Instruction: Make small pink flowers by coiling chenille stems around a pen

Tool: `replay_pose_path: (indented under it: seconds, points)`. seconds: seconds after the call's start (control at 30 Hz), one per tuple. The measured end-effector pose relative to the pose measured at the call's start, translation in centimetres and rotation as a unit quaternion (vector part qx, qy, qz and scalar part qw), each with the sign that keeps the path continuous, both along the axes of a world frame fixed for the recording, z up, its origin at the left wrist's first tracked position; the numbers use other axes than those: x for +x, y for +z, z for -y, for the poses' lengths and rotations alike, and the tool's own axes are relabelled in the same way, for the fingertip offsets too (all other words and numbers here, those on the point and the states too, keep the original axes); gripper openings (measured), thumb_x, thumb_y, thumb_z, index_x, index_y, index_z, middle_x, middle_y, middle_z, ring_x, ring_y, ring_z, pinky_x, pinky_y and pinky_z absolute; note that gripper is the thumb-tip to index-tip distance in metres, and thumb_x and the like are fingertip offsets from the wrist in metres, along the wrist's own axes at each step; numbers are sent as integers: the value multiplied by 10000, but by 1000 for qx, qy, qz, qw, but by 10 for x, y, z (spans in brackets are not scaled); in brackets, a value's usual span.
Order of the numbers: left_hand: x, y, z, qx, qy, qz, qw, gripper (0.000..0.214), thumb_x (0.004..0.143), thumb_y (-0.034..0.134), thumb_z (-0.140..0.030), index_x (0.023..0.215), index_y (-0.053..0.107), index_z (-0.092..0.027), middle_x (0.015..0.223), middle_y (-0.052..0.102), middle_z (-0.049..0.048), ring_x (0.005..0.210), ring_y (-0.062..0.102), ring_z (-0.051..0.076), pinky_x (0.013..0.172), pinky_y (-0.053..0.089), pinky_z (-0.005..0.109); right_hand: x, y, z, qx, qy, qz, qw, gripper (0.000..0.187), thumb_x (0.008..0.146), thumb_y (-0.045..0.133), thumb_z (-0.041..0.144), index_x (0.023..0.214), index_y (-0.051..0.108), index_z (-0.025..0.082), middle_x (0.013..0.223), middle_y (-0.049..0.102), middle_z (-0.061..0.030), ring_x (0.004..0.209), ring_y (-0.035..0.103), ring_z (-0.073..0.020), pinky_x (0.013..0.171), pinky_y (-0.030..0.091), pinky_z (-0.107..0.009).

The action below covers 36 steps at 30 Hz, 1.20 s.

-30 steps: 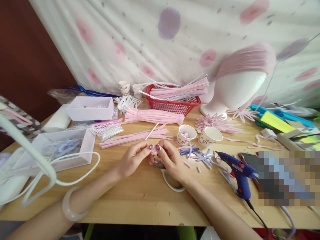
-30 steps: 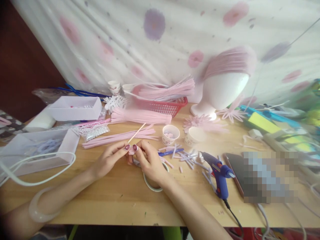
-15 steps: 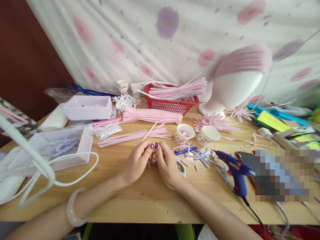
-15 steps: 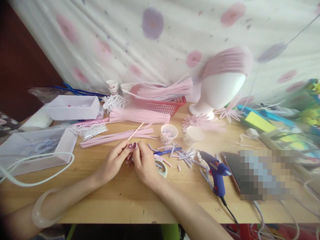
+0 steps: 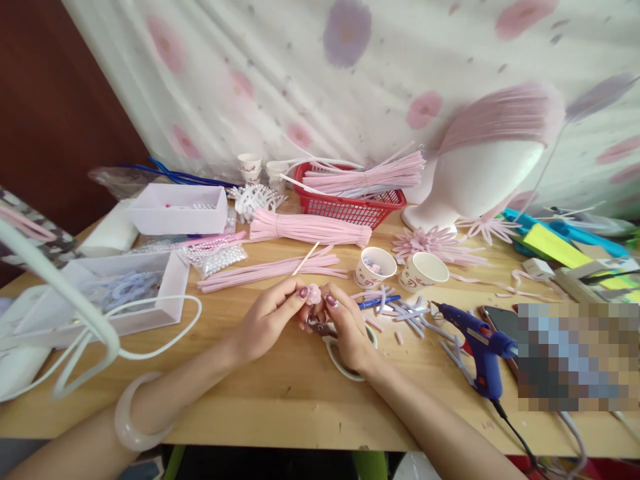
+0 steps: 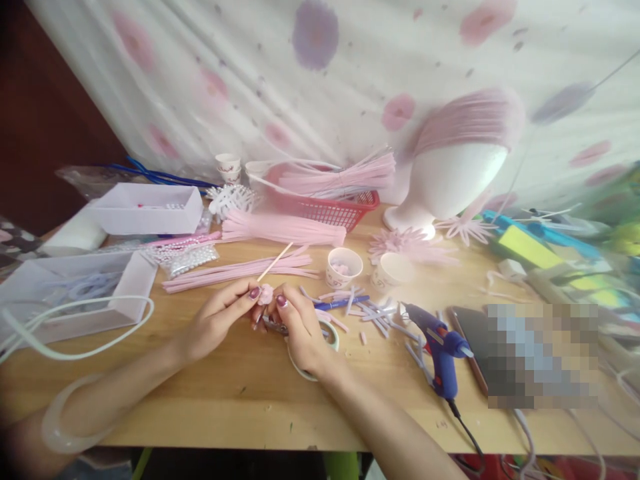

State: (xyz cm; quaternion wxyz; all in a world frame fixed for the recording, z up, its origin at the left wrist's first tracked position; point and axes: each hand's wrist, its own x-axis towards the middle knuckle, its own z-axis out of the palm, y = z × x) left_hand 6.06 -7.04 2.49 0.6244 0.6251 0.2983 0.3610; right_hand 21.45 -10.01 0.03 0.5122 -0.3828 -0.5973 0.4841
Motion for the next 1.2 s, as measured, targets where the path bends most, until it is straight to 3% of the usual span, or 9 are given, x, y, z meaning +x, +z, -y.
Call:
replay_pose_path:
  seconds: [0.3, 0.4, 0.63, 0.73, 0.8, 0.93, 1.03, 1.1, 1.2]
  points:
    - [-5, 0, 2, 84, -34, -33, 995, 195, 942, 413, -304, 810, 492, -183, 745, 557, -3, 682, 546, 129, 643, 439, 245, 8, 9, -2, 45, -1, 130, 991, 271, 914, 405, 274, 660, 463, 201, 611, 502, 25, 576, 453, -126, 577, 369, -250]
    - [-7, -1, -1, 152, -17, -90, 984, 174, 935, 391, -258, 808, 487, -186, 739, 546, -1, 668, 524, 131, 625, 415, 247, 9, 11, -2, 64, -7, 155, 986, 280, 917, 395, 273, 648, 426, 202, 617, 470, 28, 570, 419, -118, 567, 341, -247]
    - [-6, -8, 0, 389, 61, -228, 891, 137, 863, 398, -146, 775, 488, -199, 715, 526, 13, 671, 496, 158, 635, 382, 274, 2, 10, -2, 81, -68, 197, 975, 289, 853, 414, 218, 577, 333, 205, 542, 347, 44, 517, 346, -105, 517, 270, -250]
    - [-2, -11, 2, 434, 92, -264, 857, 153, 853, 408, -154, 738, 495, -205, 712, 541, 29, 706, 510, 181, 659, 386, 293, -1, 9, 1, 102, -106, 228, 962, 262, 815, 414, 161, 582, 305, 210, 531, 343, 48, 499, 332, -100, 500, 247, -250]
    - [-1, -11, 2, 406, 101, -261, 870, 150, 867, 410, -172, 745, 492, -204, 707, 541, 21, 690, 511, 175, 647, 385, 289, -2, 8, 2, 119, -121, 245, 954, 259, 822, 419, 150, 598, 306, 210, 534, 352, 50, 493, 330, -99, 501, 245, -250]
    - [-5, -6, -2, 242, 44, -173, 954, 181, 928, 366, -232, 806, 493, -191, 707, 537, -2, 640, 503, 141, 616, 402, 265, 1, 8, 2, 123, -81, 227, 963, 247, 899, 391, 184, 656, 359, 208, 591, 410, 39, 539, 381, -109, 531, 283, -249]
    - [-9, -4, -5, 157, 12, -84, 984, 214, 947, 356, -260, 818, 508, -181, 708, 530, -3, 653, 515, 136, 632, 435, 260, 4, 7, 2, 103, -56, 195, 974, 261, 940, 367, 230, 682, 390, 207, 643, 457, 24, 591, 426, -123, 567, 319, -254]
    - [-10, -5, -7, 184, 32, -61, 981, 113, 901, 460, -239, 911, 554, -177, 787, 552, 14, 713, 535, 147, 680, 458, 274, 5, 8, 2, 85, -50, 174, 980, 270, 948, 370, 258, 684, 399, 208, 655, 472, 19, 609, 447, -130, 583, 337, -259]
    - [-11, -7, -11, 282, 83, -75, 953, 200, 813, 603, -206, 1009, 642, -197, 942, 574, 57, 879, 552, 188, 800, 465, 316, 6, 12, 1, 65, -31, 141, 987, 272, 948, 389, 289, 690, 421, 208, 657, 488, 18, 617, 465, -134, 589, 352, -260]
